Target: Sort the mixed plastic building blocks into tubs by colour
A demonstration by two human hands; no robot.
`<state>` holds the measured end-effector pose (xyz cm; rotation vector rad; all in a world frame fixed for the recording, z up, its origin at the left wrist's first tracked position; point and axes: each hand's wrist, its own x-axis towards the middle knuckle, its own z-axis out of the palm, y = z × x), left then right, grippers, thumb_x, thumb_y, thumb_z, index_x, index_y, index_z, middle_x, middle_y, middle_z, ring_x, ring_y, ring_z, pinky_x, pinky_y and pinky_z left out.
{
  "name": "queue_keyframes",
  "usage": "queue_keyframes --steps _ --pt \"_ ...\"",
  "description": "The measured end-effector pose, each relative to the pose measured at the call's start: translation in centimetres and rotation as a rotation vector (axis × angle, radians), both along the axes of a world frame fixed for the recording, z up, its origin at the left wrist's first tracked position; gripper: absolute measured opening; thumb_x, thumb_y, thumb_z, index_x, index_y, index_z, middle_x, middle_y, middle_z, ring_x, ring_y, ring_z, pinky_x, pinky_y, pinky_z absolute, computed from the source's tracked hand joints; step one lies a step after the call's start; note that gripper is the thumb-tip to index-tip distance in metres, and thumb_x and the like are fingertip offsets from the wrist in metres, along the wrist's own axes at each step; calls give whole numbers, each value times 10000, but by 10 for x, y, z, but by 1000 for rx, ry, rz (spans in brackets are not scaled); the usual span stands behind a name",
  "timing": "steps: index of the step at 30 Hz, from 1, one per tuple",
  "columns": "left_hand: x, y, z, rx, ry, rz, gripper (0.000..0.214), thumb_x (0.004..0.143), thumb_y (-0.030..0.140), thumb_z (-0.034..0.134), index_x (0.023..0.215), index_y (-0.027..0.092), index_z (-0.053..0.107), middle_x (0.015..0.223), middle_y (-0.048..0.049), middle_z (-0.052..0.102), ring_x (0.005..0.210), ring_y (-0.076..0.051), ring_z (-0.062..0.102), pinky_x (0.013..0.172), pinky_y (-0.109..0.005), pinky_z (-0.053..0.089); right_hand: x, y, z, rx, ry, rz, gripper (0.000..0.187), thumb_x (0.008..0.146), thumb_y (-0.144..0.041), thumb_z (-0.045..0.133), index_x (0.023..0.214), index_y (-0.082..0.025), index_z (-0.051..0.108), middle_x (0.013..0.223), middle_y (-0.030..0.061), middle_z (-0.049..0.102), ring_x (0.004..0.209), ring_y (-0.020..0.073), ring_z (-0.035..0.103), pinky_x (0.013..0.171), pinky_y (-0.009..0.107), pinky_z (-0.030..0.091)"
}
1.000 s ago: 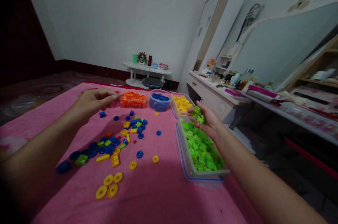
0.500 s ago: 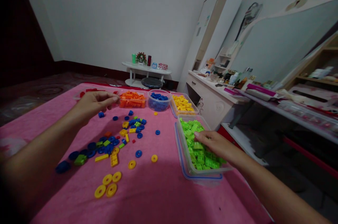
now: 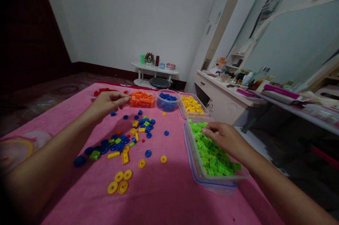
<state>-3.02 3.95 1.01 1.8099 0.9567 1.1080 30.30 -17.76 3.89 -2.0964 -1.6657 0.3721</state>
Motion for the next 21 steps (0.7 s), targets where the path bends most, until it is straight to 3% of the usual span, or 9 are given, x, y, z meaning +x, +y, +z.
queue_keyframes --steps 6,11,15,18,21 --pt "0 6 -7 14 55 -23 253 704 360 616 778 123 666 631 -12 616 509 -82 504 455 -181 370 -91 48 6 247 123 274 112 727 -319 650 698 -225 704 725 52 653 679 186 549 597 278 376" --pt "-4 11 -12 -29 114 -56 248 696 343 611 782 116 659 691 -32 649 524 -89 535 457 -184 391 -148 112 -12 342 157 363 79 690 -166 645 692 -221 701 680 36 637 615 152 517 587 269 350" --pt "-6 18 -21 -24 165 -57 229 707 311 581 791 115 663 688 -28 651 530 -93 549 472 -186 401 -156 157 -46 374 89 221 159 633 -67 637 663 -221 668 749 46 644 758 181 551 689 286 361" --pt "-7 27 -31 4 250 -60 215 712 292 572 773 112 674 667 -31 654 539 -100 560 492 -190 401 -153 171 -70 179 -139 73 121 634 -156 680 744 -200 662 824 65 651 831 201 573 698 286 367" --pt "-8 32 -41 45 373 -89 203 709 276 575 730 108 687 624 -36 647 543 -110 564 500 -194 386 -149 171 -81 28 -306 3 249 641 -333 706 845 -204 646 897 59 657 843 204 592 658 273 370"
